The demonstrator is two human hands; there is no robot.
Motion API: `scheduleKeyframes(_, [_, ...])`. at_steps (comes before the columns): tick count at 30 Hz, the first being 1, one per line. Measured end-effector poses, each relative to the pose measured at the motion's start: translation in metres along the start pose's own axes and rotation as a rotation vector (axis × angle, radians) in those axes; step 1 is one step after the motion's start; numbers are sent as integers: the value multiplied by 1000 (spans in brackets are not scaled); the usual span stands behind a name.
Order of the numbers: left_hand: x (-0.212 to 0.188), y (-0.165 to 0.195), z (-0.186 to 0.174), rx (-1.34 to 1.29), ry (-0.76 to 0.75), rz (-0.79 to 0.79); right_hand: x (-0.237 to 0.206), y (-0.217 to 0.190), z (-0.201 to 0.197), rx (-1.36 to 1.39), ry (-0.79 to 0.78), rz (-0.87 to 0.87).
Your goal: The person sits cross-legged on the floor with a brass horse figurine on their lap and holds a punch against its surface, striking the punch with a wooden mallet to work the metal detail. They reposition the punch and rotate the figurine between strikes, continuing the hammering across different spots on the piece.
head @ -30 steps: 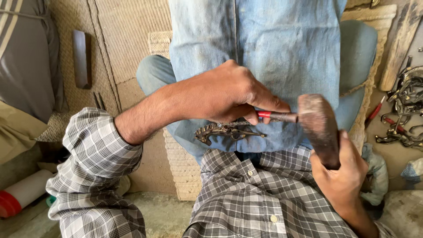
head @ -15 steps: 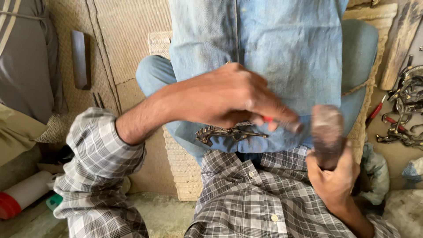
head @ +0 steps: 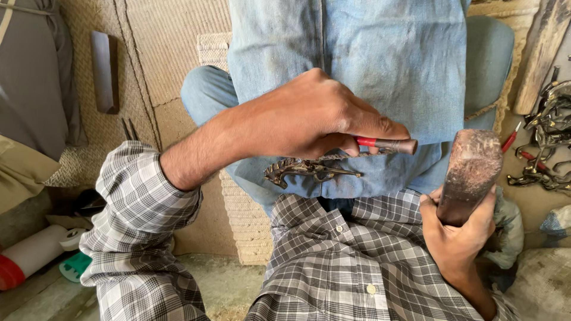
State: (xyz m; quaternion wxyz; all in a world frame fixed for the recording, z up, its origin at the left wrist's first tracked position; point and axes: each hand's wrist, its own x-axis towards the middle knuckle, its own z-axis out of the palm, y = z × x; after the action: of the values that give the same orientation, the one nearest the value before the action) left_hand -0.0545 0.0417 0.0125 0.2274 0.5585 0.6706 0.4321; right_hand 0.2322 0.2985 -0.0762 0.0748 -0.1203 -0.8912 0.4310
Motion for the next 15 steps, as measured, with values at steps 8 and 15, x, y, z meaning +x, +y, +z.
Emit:
scheduleKeyframes(8, [-1,12,0,-36,156,-21,-8,6,-4,53,25,35])
scheduleKeyframes(15, [-11,25,0,-45,143,-181,-7,7,-6,99,17,27])
